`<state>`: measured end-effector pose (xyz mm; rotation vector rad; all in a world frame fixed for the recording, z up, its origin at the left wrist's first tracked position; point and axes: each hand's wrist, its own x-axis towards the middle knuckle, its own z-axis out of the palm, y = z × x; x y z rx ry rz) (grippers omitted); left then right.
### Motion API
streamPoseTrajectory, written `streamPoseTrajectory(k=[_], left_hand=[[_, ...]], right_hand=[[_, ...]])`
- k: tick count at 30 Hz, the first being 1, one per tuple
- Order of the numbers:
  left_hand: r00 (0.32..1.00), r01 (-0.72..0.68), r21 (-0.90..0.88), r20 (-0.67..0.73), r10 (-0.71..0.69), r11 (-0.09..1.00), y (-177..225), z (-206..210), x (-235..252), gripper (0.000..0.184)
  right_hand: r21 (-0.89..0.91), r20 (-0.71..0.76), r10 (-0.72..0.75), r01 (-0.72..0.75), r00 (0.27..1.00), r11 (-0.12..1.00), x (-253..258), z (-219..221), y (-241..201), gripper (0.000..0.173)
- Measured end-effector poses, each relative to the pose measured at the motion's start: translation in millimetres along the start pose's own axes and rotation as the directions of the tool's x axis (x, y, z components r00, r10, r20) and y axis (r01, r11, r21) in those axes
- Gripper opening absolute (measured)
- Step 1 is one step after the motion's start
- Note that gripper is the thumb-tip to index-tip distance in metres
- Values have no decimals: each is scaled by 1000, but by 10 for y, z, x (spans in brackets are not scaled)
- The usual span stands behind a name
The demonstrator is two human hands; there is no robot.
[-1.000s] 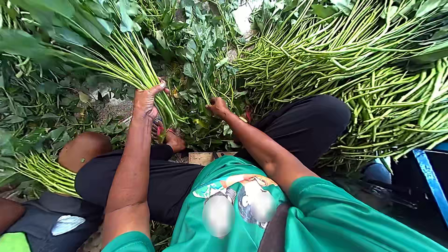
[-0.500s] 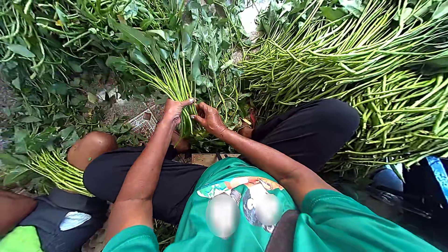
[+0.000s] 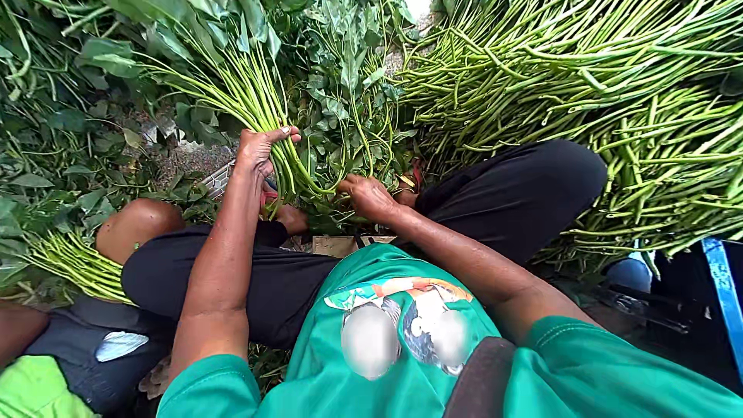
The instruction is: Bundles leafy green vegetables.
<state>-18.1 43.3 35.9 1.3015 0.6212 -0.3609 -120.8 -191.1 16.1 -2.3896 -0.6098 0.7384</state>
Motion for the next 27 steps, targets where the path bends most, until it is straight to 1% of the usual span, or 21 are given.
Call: streamPoseTrajectory(k=[1, 2, 4, 5, 7, 8, 10, 12, 14, 16, 18, 20, 21, 22, 24, 25, 26, 27], left_hand=[[1000, -6, 2, 6, 6, 1000, -1, 12, -16, 32], [1000, -11, 1, 7, 11, 1000, -4, 23, -26, 32], [1000, -16, -23, -2, 16, 1000, -13, 59, -32, 32], [1000, -15, -40, -9, 14, 999, -20, 73, -34, 32], [1000, -14, -80, -26, 12, 997, -37, 76, -29, 28], [999, -12, -106, -36, 9, 994, -42, 69, -26, 25], [998, 1, -162, -58, -11, 987, -25, 55, -31, 24], [995, 16, -193, -97, -36, 981, -16, 54, -58, 24], [992, 15, -185, -117, -37, 983, -11, 29, -60, 24], [991, -31, -157, -135, 10, 987, 33, -42, -37, 23], [980, -123, -126, -171, 101, 984, 149, -196, 5, 22], [962, -213, -87, -190, 194, 973, 273, -362, 40, 24], [949, -263, -72, -197, 245, 962, 341, -443, 46, 27], [933, -316, -60, -198, 299, 947, 422, -524, 44, 29], [891, -414, -17, -215, 401, 910, 572, -635, 6, 32], [871, -448, 7, -224, 438, 894, 625, -647, -31, 34], [854, -478, 22, -225, 470, 878, 654, -636, -66, 35], [839, -506, 32, -214, 500, 862, 653, -604, -92, 37]], right_hand=[[52, -97, -18, 24, 995, 998, 64, -42, -37, 28], [111, -152, -30, 47, 988, 993, 132, -71, -92, 30], [225, -156, -26, 61, 987, 973, 282, -73, -190, 42], [295, -158, -10, 57, 987, 954, 354, -37, -218, 42], [397, -250, 40, 65, 967, 915, 454, 59, -257, 37], [406, -305, 54, 78, 951, 911, 472, 90, -279, 39], [366, -354, 45, 94, 934, 926, 470, 95, -321, 43], [311, -373, 21, 103, 928, 945, 455, 102, -310, 36], [247, -361, -7, 103, 933, 964, 415, 81, -271, 29], [187, -346, -47, 118, 937, 975, 307, 141, -225, 28], [161, -282, -58, 107, 958, 981, 156, 316, -137, 31], [165, -116, -35, 54, 993, 985, 51, 442, -23, 39], [127, -21, -22, 24, 1000, 992, 20, 505, 39, 42], [80, 115, 20, -30, 993, 996, -4, 552, 92, 44], [2, 347, 126, -135, 929, 991, -9, 662, 221, 45], [-6, 399, 155, -166, 904, 986, 18, 676, 275, 42], [10, 378, 167, -184, 911, 983, 65, 661, 313, 39], [49, 292, 160, -182, 943, 982, 128, 620, 340, 37]])
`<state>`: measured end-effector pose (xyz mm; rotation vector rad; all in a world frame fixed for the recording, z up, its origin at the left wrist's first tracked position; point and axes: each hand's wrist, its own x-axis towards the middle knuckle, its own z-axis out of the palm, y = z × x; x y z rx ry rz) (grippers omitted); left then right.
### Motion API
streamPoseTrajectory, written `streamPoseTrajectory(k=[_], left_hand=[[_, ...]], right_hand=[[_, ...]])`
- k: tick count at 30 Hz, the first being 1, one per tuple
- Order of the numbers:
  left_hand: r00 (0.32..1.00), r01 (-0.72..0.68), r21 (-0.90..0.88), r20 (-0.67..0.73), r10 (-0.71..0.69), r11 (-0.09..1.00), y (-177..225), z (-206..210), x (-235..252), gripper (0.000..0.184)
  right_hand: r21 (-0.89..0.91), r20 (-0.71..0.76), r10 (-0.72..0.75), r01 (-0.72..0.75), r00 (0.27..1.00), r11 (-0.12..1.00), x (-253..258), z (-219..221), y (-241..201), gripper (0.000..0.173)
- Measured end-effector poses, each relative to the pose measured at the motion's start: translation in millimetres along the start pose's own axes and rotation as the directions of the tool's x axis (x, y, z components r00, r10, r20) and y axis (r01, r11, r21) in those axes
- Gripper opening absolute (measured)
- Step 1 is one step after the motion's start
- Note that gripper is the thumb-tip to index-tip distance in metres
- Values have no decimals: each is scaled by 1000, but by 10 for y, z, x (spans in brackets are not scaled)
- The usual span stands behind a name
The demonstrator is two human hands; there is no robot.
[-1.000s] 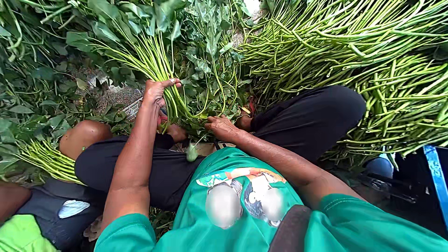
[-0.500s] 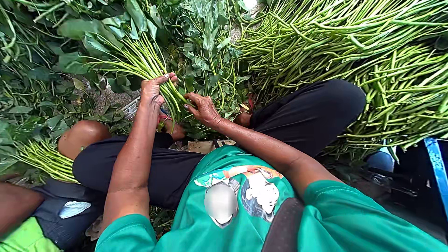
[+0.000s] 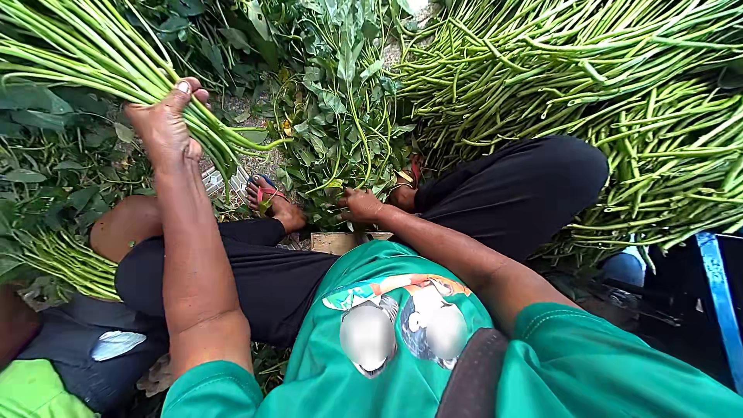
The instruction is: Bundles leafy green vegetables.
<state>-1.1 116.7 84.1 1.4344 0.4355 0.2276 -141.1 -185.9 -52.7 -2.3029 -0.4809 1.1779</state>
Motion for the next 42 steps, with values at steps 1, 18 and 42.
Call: streamPoseTrajectory(k=[1, 18, 42], left_hand=[[1000, -22, 6, 19, 22, 1000, -10, 36, -36, 40], [852, 477, 98, 190, -487, 873, -315, 340, -270, 39], [810, 531, 239, 140, -570, 813, -717, 530, -501, 48]], right_hand=[[46, -118, -17, 22, 993, 999, 70, -82, 1, 35], [431, -353, 204, -35, 913, 901, 531, -536, 264, 31], [628, -602, -137, 572, 787, 528, 164, -428, -593, 47]])
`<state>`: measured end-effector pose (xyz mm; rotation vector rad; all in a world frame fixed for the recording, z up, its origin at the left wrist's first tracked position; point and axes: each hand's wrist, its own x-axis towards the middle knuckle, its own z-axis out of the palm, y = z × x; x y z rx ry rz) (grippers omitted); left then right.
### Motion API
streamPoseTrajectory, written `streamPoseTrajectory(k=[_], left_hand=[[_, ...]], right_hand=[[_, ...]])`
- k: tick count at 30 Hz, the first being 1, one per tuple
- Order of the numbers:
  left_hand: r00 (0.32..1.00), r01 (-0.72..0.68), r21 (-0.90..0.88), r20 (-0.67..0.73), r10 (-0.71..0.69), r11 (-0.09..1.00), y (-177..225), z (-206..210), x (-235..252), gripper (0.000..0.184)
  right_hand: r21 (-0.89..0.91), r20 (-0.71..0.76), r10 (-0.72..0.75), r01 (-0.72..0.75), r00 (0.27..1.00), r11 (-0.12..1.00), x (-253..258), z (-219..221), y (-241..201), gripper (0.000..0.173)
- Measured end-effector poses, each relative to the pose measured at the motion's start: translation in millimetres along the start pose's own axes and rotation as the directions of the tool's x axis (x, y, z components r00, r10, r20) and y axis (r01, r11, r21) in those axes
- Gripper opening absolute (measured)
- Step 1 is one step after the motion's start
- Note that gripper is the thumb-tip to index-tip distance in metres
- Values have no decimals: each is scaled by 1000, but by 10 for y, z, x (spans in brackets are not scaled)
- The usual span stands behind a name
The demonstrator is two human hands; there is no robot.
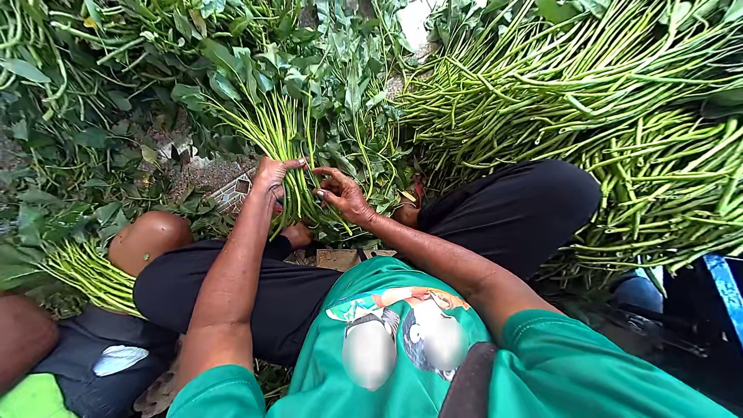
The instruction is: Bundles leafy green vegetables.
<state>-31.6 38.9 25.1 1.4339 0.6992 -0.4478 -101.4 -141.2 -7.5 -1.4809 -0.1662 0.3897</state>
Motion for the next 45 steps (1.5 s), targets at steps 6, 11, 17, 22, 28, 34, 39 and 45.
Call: streamPoseTrajectory(k=[6, 11, 17, 22, 28, 34, 39, 45], left_hand=[[997, 6, -10, 81, -5, 1000, 27, 19, -49, 43], [999, -48, 77, 0, 48, 996, -27, 91, -82, 56], [997, -73, -36, -12, 73, 997, -13, 91, -64, 40], [998, 38, -101, 51, -33, 994, 44, 73, -118, 32], [985, -117, -50, -132, 110, 992, 70, -73, 19, 45], [861, -402, 32, -326, 389, 915, 303, -546, 257, 54], [875, -398, 89, -262, 407, 913, 234, -299, 98, 64], [957, -286, -11, -44, 286, 958, 126, 69, -182, 57]], right_hand=[[-7, 138, 47, -47, 989, 999, 72, -46, -4, 42], [-24, 239, 78, -74, 968, 997, 195, -95, -68, 45], [42, 174, 78, -86, 982, 995, 263, -35, -164, 48], [155, 105, 38, -54, 994, 986, 250, 12, -171, 25], [126, 251, 115, -150, 961, 981, 13, 32, -237, 21], [-611, 528, 472, -70, 706, 788, -432, -104, -186, 21], [-779, 340, 454, -24, 823, 626, -18, -295, -345, 38], [-720, 185, -395, 398, 900, 568, 755, -400, -690, 22]])
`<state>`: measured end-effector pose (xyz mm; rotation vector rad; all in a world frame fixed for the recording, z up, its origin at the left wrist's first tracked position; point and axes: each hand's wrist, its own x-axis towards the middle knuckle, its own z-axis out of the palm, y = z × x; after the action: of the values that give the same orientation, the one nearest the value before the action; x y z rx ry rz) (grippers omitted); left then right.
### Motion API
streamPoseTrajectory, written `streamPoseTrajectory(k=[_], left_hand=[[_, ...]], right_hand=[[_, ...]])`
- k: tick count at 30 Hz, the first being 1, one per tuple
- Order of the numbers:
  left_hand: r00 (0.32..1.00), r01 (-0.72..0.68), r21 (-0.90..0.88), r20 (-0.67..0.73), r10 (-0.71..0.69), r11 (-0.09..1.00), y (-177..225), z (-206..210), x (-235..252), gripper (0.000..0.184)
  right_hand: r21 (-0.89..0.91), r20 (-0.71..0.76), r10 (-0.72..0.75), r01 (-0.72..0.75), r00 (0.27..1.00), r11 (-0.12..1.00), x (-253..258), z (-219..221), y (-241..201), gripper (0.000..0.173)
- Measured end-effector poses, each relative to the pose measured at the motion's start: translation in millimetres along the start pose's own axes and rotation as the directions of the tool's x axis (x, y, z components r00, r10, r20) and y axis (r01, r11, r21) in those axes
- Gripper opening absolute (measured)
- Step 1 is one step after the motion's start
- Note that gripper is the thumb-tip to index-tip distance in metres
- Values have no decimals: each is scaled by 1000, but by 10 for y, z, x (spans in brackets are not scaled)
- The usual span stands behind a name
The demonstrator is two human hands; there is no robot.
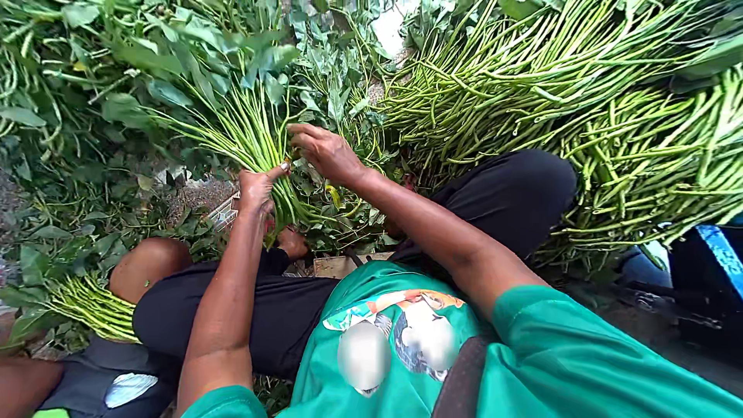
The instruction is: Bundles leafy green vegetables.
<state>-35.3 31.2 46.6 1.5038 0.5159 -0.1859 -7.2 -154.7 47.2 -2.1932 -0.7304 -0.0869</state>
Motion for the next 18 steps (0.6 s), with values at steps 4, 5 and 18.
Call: streamPoseTrajectory(k=[4, 5, 18], left_hand=[[991, 86, -68, 107, -78, 994, -64, 126, -107, 48], [990, 98, -74, 112, -90, 992, -72, 145, -131, 46], [931, 138, -100, 351, -95, 985, -149, 143, -160, 39]], right_hand=[[-49, -6, 320, -319, 948, 946, 192, -35, 177, 29], [-21, -7, 404, -404, 915, 914, 199, -37, 214, 29], [478, 40, 687, -618, 726, 624, 164, -107, 452, 21]])
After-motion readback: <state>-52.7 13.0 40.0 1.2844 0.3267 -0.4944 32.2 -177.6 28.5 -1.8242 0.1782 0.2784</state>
